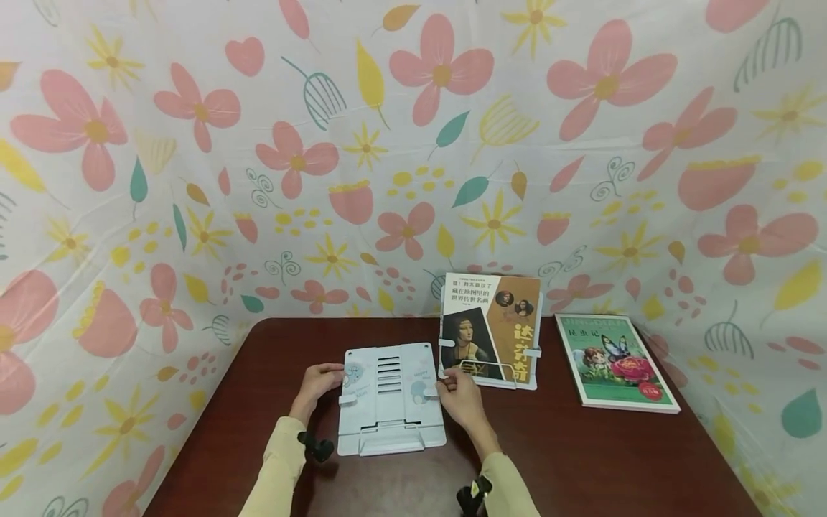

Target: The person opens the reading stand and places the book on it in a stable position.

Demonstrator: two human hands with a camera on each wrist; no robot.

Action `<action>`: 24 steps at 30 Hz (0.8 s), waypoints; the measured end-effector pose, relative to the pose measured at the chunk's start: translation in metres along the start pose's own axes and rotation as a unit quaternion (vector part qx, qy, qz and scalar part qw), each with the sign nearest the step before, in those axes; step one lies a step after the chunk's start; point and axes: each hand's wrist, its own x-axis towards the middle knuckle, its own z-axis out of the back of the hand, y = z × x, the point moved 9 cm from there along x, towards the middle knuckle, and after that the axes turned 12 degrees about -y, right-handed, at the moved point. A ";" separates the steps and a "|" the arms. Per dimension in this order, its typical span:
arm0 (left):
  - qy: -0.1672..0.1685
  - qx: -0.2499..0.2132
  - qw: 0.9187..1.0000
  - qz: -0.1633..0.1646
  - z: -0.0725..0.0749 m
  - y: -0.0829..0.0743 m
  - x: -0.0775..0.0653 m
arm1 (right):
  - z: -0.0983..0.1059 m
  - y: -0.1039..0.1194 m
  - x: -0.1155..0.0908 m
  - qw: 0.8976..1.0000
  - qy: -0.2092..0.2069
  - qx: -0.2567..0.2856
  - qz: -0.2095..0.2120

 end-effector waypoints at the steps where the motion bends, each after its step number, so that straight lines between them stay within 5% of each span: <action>1: -0.008 -0.005 1.000 0.002 0.001 -0.001 0.000 | -0.004 -0.004 0.003 1.000 0.014 -0.014 -0.023; 5: -0.033 -0.031 0.999 0.023 0.001 -0.004 0.004 | -0.021 -0.015 0.007 0.994 0.060 -0.038 -0.084; 13: -0.037 -0.087 0.994 0.055 0.001 -0.005 0.007 | -0.023 -0.015 0.012 0.995 0.033 -0.014 -0.088; 24: -0.055 -0.095 0.994 -0.025 0.022 -0.045 -0.005 | -0.010 -0.002 0.024 0.991 -0.007 0.079 -0.109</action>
